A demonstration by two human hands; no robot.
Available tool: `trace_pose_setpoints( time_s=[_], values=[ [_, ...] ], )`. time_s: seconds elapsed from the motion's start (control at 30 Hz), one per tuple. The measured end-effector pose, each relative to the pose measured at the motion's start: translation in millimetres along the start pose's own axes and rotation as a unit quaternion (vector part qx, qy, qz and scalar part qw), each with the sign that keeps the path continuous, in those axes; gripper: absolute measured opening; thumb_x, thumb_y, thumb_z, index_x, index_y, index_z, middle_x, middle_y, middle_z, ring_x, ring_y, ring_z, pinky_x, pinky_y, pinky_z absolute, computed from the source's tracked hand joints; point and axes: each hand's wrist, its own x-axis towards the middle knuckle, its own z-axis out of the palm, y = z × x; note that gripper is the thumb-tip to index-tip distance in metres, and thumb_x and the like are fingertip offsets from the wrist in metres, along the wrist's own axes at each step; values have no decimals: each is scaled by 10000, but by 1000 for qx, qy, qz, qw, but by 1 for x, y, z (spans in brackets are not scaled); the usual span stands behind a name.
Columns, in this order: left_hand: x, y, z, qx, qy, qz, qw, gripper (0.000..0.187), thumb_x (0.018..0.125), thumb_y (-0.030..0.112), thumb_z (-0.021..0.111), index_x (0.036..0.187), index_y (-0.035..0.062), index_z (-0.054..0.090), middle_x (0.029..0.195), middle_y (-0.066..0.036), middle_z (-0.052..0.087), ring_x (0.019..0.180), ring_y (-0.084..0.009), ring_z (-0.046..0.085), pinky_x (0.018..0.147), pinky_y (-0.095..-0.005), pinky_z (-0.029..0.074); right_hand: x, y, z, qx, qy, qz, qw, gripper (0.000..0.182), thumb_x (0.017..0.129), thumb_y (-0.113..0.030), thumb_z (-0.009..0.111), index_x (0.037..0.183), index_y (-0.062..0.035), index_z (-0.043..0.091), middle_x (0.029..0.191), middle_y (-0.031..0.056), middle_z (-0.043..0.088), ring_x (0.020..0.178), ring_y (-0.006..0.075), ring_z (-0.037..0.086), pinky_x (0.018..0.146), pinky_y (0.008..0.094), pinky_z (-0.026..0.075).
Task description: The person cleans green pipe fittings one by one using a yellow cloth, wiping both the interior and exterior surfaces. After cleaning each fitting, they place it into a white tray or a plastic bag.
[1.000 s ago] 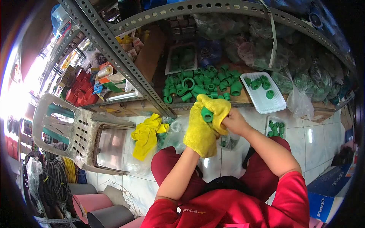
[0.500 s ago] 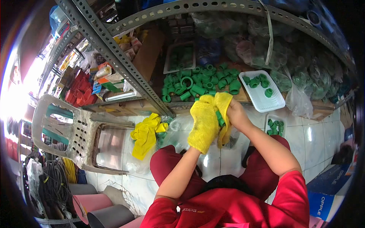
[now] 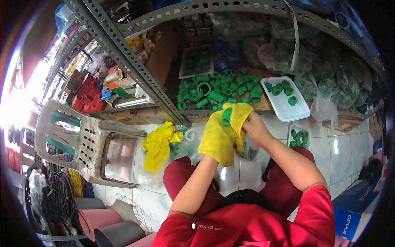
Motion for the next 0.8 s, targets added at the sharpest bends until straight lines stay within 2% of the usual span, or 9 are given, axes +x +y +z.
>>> trace_pose_setpoints(
  time_s=[0.13, 0.2, 0.33, 0.53, 0.57, 0.6, 0.67, 0.73, 0.8],
  values=[
    [1, -11, 1, 23, 62, 64, 996, 307, 814, 56, 524, 1113, 38, 457, 1057, -78, 528, 880, -163, 541, 747, -281, 460, -2, -9, 2, -116, 5, -63, 991, 292, 787, -69, 554, 1069, -1, 519, 1024, 57, 571, 923, 113, 525, 815, 258, 409],
    [-2, -2, 9, -231, 124, -55, 963, 304, 816, 76, 541, 1109, 50, 463, 1029, -73, 532, 868, -175, 542, 744, -286, 463, -5, -7, 8, -148, 53, -107, 982, 270, 790, -53, 544, 1053, 6, 525, 1012, 59, 579, 920, 116, 529, 814, 263, 412],
    [-8, 2, 13, -253, 115, -25, 960, 294, 828, 103, 539, 1110, 63, 465, 1018, -69, 530, 878, -185, 541, 752, -287, 462, 2, 1, -5, -139, 30, -60, 988, 248, 795, -51, 530, 1039, -4, 535, 993, 50, 583, 906, 113, 533, 800, 262, 419],
    [-10, -8, 0, -440, 42, -111, 890, 365, 869, 268, 473, 1164, 58, 435, 1102, -102, 514, 1000, -214, 515, 836, -332, 444, 2, 0, -5, 131, -1, 58, 990, 226, 818, -81, 489, 1033, -34, 542, 971, 38, 583, 875, 115, 542, 797, 258, 418],
    [-7, -1, -1, -137, 23, -81, 987, 333, 853, 244, 489, 1126, 54, 463, 1064, -96, 530, 971, -214, 522, 804, -330, 449, 4, 0, -9, 244, 6, 59, 968, 240, 826, -97, 482, 1055, -38, 527, 982, 30, 576, 894, 121, 541, 800, 263, 419],
    [-4, 4, -2, 180, 1, -42, 983, 302, 838, 219, 504, 1088, 51, 491, 1026, -90, 546, 941, -213, 529, 771, -329, 453, 7, -1, -13, 352, 13, 58, 934, 255, 834, -112, 474, 1077, -43, 513, 993, 22, 568, 914, 127, 539, 803, 267, 420],
    [3, -11, -13, 167, -37, 13, 985, 244, 809, 174, 523, 1016, 45, 529, 958, -82, 563, 883, -204, 529, 720, -317, 448, 9, -3, -23, 335, 8, 27, 942, 264, 838, -133, 476, 1084, -42, 504, 1014, 32, 564, 934, 136, 533, 825, 278, 414],
    [6, -2, -10, 429, 3, 170, 887, 229, 825, 183, 509, 1006, 45, 526, 939, -79, 565, 839, -199, 535, 710, -309, 453, 10, -8, -28, 176, 3, -12, 984, 281, 834, -138, 480, 1097, -42, 499, 1011, 32, 565, 940, 134, 530, 841, 284, 403],
    [4, 11, 0, 419, 42, 143, 896, 221, 828, 174, 512, 1005, 42, 529, 921, -74, 570, 832, -181, 541, 702, -299, 449, 5, -4, -24, 44, 10, 2, 999, 277, 827, -114, 481, 1093, -39, 508, 1005, 42, 569, 939, 122, 527, 829, 278, 401]
  ],
)
